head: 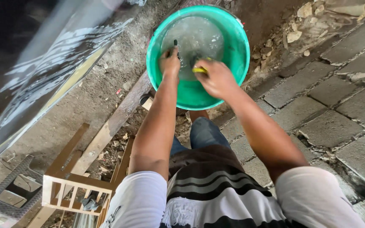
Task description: The person sands a car door frame using a sanding block and a yellow cloth, focusing on smoothing the surface. They periodically rinse the sanding block and cloth in a green bucket of water to remove residue before continuing the sanding process.
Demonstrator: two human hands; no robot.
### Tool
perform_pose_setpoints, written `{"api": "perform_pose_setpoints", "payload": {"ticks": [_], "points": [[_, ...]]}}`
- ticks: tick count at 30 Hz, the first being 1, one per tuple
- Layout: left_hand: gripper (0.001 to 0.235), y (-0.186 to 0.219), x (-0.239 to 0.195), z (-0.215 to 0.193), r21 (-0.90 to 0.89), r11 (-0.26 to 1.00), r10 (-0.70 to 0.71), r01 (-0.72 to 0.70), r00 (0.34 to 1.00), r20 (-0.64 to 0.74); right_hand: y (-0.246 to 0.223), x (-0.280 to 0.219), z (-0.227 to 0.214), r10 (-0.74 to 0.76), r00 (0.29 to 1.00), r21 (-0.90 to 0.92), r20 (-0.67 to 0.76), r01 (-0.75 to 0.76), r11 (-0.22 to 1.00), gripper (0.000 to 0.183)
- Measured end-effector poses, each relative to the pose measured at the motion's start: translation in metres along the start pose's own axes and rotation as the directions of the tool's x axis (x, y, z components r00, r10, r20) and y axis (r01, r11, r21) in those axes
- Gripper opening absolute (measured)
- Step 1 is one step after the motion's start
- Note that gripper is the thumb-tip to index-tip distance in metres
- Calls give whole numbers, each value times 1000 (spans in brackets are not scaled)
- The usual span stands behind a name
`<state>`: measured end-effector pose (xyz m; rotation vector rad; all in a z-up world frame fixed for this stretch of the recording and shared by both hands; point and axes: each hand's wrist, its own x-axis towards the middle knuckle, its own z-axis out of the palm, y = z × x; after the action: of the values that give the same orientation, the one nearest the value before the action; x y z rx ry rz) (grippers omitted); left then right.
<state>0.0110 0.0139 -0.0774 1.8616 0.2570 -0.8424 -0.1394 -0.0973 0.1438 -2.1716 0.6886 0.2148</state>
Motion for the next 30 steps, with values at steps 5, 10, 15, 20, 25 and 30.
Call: {"api": "perform_pose_setpoints", "payload": {"ticks": [5,10,15,20,25,30], "points": [[44,1,-10,5,-51,999,-3,4,1000,15,-21,-83,-73,-18,991,666,-132,102,739,14],[41,-48,22,7,213,977,20,-32,998,61,13,-12,-19,33,911,434,-412,165,886,27],[47,-8,-15,4,37,999,9,-2,980,-198,41,72,39,100,929,-201,-357,-181,963,59],[36,17,-40,0,-67,997,28,-40,985,-169,72,123,108,101,988,-318,120,-58,946,44],[33,20,-45,-4,-141,988,42,-59,992,-121,157,137,207,176,950,-441,258,-46,896,30],[31,12,-40,-6,-199,979,29,-43,997,-74,71,82,103,335,919,-375,210,-241,895,25]]}}
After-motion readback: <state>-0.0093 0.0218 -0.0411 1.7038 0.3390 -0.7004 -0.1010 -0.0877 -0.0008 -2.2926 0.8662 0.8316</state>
